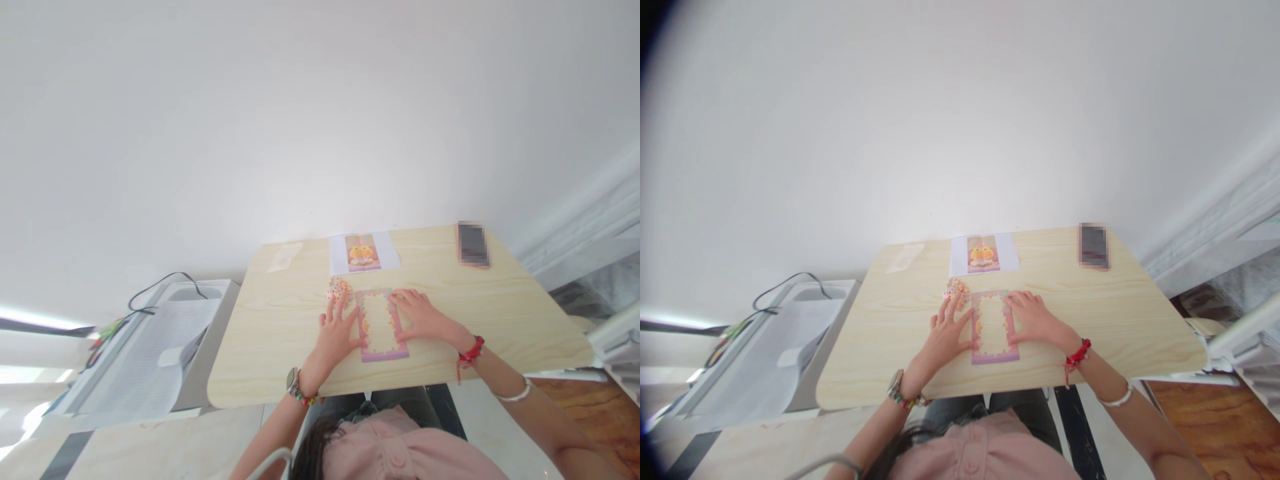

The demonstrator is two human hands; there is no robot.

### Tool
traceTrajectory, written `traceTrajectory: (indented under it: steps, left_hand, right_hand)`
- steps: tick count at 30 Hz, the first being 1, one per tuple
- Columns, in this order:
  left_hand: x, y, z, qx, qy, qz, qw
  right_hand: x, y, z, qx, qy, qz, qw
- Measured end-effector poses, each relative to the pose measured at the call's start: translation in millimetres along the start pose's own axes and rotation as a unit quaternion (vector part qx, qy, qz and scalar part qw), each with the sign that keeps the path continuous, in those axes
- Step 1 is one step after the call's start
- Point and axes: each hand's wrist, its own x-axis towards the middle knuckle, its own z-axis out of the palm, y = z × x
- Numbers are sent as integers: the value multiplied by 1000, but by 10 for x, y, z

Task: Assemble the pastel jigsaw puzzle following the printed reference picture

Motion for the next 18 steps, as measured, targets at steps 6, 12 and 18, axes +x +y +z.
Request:
traceTrajectory:
  steps: [6, 12, 18]
  left_hand:
    - [-151, 46, 45, -11, 6, -1, 1000]
    - [-254, 40, 54, -13, 11, -12, 1000]
    - [-315, 29, 57, -10, 12, -26, 1000]
  right_hand:
    - [-122, -71, 55, -14, 9, -1, 1000]
    - [-157, -155, 68, -12, 7, -8, 1000]
    - [-140, -214, 57, -8, -1, -9, 1000]
